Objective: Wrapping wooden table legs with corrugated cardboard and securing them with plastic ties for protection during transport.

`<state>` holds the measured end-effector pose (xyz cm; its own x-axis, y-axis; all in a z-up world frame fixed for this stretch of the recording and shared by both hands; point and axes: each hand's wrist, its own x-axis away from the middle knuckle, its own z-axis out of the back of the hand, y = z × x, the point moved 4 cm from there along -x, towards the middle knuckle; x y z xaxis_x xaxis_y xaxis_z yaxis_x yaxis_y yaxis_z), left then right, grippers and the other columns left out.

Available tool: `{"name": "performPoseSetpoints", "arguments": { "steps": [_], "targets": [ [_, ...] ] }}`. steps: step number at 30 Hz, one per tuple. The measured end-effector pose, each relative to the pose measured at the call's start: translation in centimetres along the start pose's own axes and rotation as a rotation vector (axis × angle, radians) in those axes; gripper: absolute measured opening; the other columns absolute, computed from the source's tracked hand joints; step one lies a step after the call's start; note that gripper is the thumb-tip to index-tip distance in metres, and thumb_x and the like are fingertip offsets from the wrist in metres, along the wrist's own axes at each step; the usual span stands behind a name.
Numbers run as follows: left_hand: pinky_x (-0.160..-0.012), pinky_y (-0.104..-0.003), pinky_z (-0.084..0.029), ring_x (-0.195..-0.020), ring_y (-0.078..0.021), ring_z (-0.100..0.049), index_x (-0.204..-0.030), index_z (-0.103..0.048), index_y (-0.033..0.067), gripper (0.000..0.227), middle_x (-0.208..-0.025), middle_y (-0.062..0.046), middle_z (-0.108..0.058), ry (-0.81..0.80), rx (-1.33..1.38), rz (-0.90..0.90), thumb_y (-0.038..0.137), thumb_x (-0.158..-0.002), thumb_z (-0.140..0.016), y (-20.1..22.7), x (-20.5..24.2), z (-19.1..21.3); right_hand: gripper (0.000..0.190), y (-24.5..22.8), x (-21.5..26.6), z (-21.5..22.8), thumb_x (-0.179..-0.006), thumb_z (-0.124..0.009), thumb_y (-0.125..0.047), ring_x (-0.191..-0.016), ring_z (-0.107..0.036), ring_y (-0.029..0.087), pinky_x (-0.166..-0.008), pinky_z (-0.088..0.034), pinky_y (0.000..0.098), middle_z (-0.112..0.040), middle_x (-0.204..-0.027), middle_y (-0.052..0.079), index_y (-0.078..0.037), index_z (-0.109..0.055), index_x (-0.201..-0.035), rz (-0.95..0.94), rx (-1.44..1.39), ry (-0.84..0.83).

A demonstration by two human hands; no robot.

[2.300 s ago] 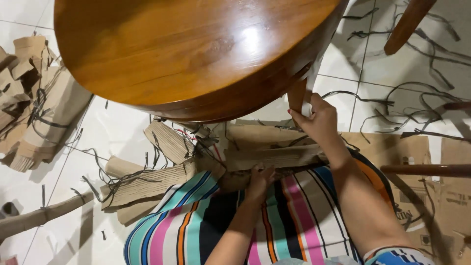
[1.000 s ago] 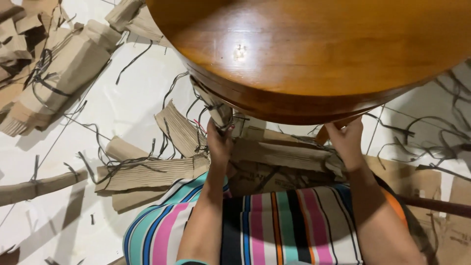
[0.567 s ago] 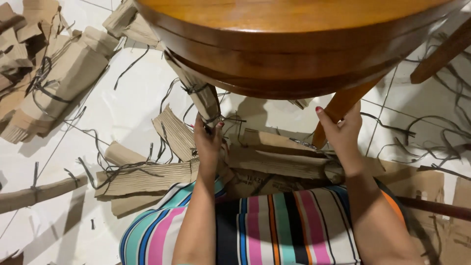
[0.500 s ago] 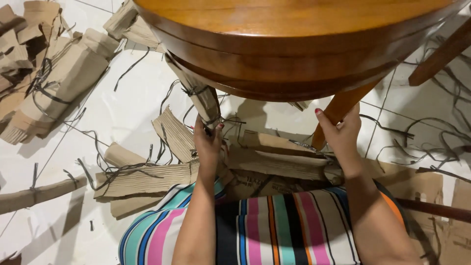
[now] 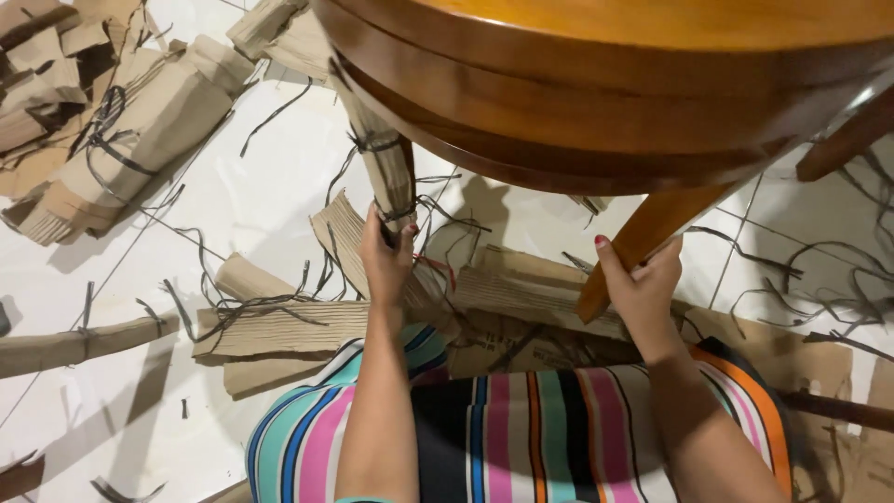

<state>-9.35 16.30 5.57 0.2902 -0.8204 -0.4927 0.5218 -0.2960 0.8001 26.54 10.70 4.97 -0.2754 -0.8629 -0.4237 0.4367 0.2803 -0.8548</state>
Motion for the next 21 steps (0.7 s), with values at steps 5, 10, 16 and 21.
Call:
{"name": "performPoseSetpoints", "arguments": {
  "steps": [5, 10, 16, 21],
  "targets": [
    [-0.108, -0.053, -0.046, -0.125, -0.0452, -0.059, -0.144, -0.052, -0.003, 0.069, -0.131, -0.026, -0.064, -0.002, 0.003, 0.001, 0.008, -0.084, -0.085, 0.9, 0.6, 0.6, 0.047, -1.8, 0.9, 0.6, -0.101, -0.077, -0.011, -0.097, -0.064, 0.026, -0.088, -0.056, 0.0469, -0.06, -0.105, 0.016, 0.004, -0.042, -0.128, -0.001, 0.011, 0.012],
    [-0.107, -0.053, -0.047, -0.124, -0.0462, -0.059, -0.146, -0.051, -0.0046, 0.069, -0.131, -0.028, -0.063, 0.06, 0.008, -0.034, 0.006, -0.087, -0.084, 0.5, 1.2, 0.2, 0.051, -1.8, 1.8, -0.3, -0.098, -0.079, -0.011, -0.098, -0.065, 0.03, -0.089, -0.054, 0.0496, -0.061, -0.107, 0.019, 0.005, -0.041, -0.129, 0.054, 0.015, 0.052],
    [-0.106, -0.046, -0.051, -0.126, -0.0367, -0.061, -0.151, -0.05, 0.0058, 0.07, -0.136, -0.018, -0.064, 0.085, 0.001, -0.033, 0.02, -0.089, -0.081, -5.1, 1.8, 0.2, 0.055, -2.1, 3.3, -1.8, -0.095, -0.079, -0.012, -0.099, -0.065, 0.032, -0.091, -0.053, 0.0514, -0.06, -0.107, 0.02, 0.005, -0.04, -0.13, 0.079, -0.015, 0.056],
    [-0.106, -0.049, -0.05, -0.126, -0.0391, -0.059, -0.155, -0.044, 0.0056, 0.077, -0.139, -0.022, -0.06, 0.059, -0.105, -0.03, 0.027, -0.09, -0.079, -9.5, 2.5, 1.0, 0.056, -3.8, 5.0, -2.9, -0.095, -0.077, -0.014, -0.096, -0.064, 0.026, -0.094, -0.053, 0.049, -0.057, -0.106, 0.015, 0.003, -0.039, -0.133, 0.064, -0.036, 0.019]
  ]
}}
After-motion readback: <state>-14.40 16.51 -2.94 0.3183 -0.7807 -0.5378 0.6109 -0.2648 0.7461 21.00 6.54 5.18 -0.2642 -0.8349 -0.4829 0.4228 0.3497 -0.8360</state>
